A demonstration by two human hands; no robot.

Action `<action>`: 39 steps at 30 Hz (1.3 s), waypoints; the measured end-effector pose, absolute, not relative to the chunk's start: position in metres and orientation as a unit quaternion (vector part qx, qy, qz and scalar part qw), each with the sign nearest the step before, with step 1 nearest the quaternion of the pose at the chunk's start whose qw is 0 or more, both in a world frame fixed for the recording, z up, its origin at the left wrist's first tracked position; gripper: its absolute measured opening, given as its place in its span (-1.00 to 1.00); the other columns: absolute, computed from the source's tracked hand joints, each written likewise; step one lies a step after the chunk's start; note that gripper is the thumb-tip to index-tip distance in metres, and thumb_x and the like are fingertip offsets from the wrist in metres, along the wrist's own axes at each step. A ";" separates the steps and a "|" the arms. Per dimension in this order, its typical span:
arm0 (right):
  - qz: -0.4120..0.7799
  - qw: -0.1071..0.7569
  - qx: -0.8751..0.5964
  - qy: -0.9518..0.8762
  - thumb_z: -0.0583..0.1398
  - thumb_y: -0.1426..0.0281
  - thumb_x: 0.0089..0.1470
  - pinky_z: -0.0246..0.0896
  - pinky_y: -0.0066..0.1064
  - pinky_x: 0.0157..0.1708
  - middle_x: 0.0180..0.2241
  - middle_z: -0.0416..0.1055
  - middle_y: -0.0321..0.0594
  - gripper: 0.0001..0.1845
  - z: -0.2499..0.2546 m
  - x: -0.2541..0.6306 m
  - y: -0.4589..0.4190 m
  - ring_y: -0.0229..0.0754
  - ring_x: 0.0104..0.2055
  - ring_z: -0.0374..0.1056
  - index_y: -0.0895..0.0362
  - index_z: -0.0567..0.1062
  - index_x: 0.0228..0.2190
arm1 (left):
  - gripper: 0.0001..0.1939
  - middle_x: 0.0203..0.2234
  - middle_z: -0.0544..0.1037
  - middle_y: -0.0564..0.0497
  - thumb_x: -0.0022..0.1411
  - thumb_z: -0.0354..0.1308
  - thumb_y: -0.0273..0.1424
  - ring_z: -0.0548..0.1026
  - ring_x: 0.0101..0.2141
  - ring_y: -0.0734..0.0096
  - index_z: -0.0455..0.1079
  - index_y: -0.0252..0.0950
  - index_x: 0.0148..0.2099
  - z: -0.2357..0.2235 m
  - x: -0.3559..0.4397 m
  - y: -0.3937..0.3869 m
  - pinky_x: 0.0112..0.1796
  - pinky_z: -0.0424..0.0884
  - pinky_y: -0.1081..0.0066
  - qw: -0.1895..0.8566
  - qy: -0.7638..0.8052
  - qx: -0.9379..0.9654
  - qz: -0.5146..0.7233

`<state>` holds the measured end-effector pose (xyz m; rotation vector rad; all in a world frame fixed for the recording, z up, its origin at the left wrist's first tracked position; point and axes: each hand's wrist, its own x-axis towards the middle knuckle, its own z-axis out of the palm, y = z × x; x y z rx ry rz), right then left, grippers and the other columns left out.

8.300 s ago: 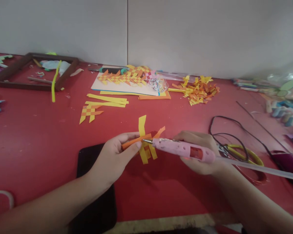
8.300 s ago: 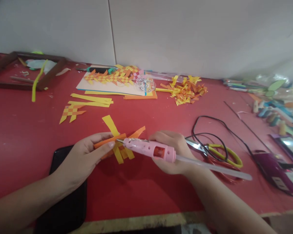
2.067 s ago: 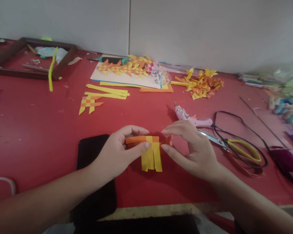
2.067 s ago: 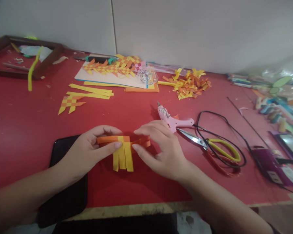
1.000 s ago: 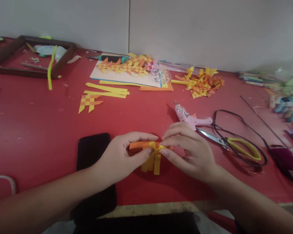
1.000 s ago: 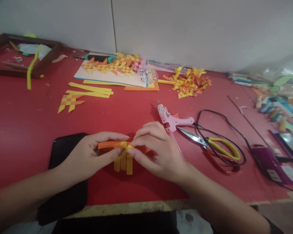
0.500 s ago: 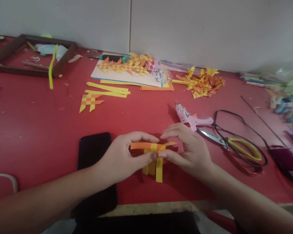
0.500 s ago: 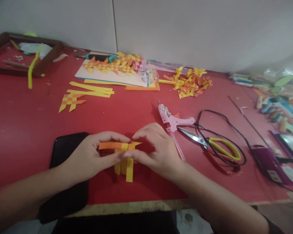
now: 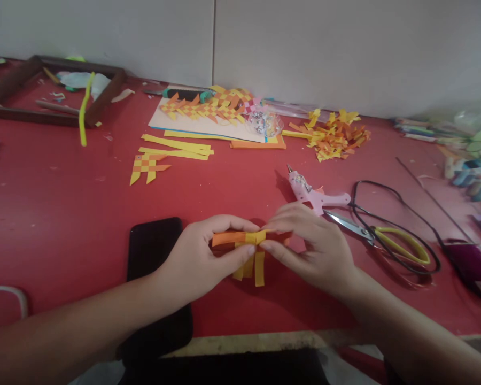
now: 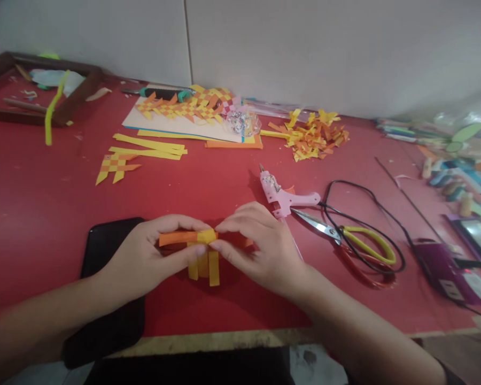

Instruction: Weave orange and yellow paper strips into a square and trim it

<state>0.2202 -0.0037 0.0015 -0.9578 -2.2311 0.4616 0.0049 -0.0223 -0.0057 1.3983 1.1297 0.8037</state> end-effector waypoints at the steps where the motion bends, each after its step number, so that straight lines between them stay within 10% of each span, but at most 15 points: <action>1: 0.186 0.324 -0.372 -0.850 0.28 0.36 0.15 0.38 -0.30 -0.26 -0.38 0.54 -0.24 -0.93 0.001 0.220 -0.004 -0.17 -0.27 0.42 0.07 0.53 -0.28 | -0.79 -0.22 0.65 0.09 0.17 0.30 -0.35 0.59 -0.24 0.41 0.52 -0.18 -0.11 -0.006 0.005 -0.022 -0.19 0.49 0.50 0.551 0.483 0.591 0.338; 32: 0.201 0.311 -0.321 -0.872 0.18 0.51 0.14 0.28 -0.24 -0.18 -0.40 0.45 -0.26 -0.93 0.004 0.213 -0.008 -0.17 -0.24 0.36 0.10 0.43 -0.36 | -0.82 -0.38 0.50 0.11 0.13 0.28 -0.50 0.47 -0.36 0.55 0.42 -0.27 -0.20 -0.006 0.008 -0.019 -0.31 0.42 0.56 0.705 0.392 0.491 0.330; 39: 0.126 0.438 -0.443 -0.772 0.34 0.27 0.02 0.24 0.02 0.04 0.03 0.30 -0.03 -0.43 -0.009 0.222 -0.005 0.10 0.10 0.28 0.02 0.31 0.05 | -0.91 -0.28 0.62 0.11 0.20 0.32 -0.38 0.55 -0.24 0.55 0.56 -0.18 -0.20 -0.012 0.008 -0.015 -0.19 0.44 0.58 0.713 0.395 0.407 0.413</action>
